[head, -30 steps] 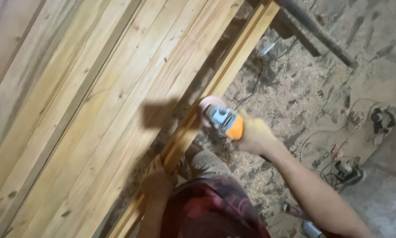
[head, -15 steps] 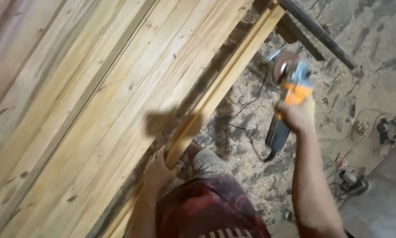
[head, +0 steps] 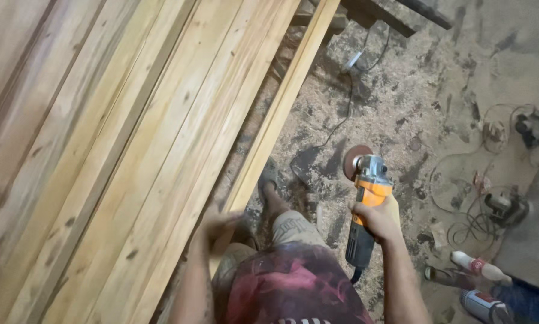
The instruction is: The person uses an angle grinder with a sanding disc to smooth the surface of a wooden plank. They move the tool back and forth along the plank, generating sawdust, and occasionally reposition the plank with their left hand.
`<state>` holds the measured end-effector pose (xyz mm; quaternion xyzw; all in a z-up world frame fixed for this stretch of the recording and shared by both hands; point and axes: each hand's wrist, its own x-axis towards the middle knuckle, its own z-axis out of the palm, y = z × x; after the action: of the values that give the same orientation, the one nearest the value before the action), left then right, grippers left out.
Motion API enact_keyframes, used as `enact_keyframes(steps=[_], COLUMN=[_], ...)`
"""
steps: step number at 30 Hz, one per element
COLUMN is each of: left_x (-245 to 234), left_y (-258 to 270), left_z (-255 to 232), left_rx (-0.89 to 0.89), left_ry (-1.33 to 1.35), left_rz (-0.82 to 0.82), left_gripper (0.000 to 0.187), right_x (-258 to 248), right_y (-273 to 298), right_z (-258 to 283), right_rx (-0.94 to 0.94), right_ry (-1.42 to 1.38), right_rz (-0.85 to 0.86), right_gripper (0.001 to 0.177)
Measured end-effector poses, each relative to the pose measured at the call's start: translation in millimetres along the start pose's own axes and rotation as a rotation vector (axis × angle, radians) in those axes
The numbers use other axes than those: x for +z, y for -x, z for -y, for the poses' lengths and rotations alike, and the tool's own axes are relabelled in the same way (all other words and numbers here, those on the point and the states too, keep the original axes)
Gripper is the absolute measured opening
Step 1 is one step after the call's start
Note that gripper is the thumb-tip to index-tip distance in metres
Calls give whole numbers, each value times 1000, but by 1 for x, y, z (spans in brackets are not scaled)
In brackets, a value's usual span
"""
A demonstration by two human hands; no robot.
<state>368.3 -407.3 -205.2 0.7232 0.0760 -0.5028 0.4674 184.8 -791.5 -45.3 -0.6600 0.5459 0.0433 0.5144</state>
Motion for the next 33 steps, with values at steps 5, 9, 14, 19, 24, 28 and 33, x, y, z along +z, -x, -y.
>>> enact_keyframes(steps=[5, 9, 14, 19, 24, 28, 33], left_x=[9, 24, 45, 100, 117, 76, 40], left_y=[27, 63, 92, 104, 107, 96, 74], left_z=[-16, -63, -89, -97, -94, -61, -13], left_rx=[187, 184, 101, 71, 20, 60, -148], left_ry=[-60, -91, -360, -869, -947, -752, -417], left_rz=[-104, -118, -234, -551, -590, -396, -137], left_gripper=[82, 72, 72, 108, 99, 106, 97], right_x=[-5, -22, -44, -64, -67, -63, -62], right_y=[63, 92, 98, 92, 71, 64, 59], right_z=[-29, -38, -43, -48, -64, -74, -70], right_rx=[-31, -94, -103, -52, -82, -103, -79], right_ry=[-50, -29, -95, -129, -117, -213, -112], right_rz=[16, 0, -18, -57, -87, -6, 8], right_gripper=[49, 49, 48, 48, 43, 46, 47])
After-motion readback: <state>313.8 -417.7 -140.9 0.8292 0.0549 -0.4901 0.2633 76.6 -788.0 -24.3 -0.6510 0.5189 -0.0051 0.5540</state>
